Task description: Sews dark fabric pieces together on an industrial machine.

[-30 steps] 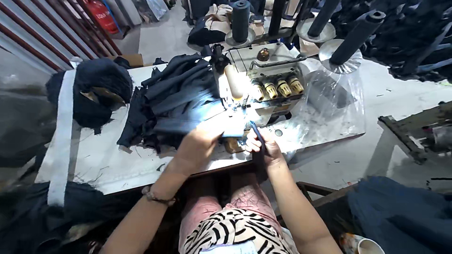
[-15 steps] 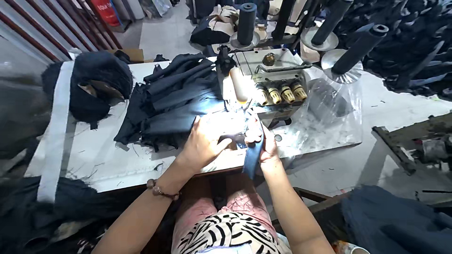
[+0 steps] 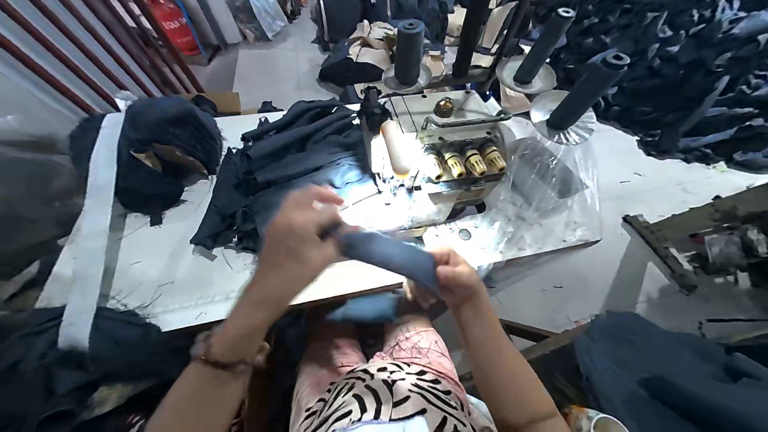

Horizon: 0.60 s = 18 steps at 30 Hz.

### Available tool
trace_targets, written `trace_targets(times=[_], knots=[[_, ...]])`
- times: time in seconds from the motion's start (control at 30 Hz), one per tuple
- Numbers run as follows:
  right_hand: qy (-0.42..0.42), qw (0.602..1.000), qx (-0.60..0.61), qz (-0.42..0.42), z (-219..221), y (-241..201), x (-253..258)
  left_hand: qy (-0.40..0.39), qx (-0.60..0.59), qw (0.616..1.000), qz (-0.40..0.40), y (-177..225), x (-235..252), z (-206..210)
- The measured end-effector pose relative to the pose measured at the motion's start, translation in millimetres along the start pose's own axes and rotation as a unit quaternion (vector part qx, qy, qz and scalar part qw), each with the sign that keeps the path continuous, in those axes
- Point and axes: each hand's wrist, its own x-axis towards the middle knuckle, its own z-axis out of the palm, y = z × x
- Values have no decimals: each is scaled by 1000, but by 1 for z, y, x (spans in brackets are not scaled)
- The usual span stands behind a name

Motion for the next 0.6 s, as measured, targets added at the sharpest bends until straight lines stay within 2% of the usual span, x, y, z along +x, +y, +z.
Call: trace_targets(times=[0.07,0.1,0.17,0.23,0.3,0.37,0.43,0.6], knots=[[56,997,35,-44,-14,-2,-6,32,142,989,-35,-34,5,-24],[117,991,53,-48,-21,1,-8,44,192,979,-50,-49,5,-28],[237,964,117,-36,-32,12,-8,41,197,978,-51,-58,5,-16],[300,937,179,-22,-40,23,-8,22,149,988,31,-47,2,21],[310,927,210,-28,-45,29,-10,-22,81,989,122,-36,-10,62],[302,921,243,-46,-50,27,-12,-43,72,984,156,-35,-16,85],[297,914,268,-63,-52,20,-9,-52,76,984,153,-39,-15,88],[251,929,262,-78,-62,19,1,-48,105,986,123,-34,-8,91]])
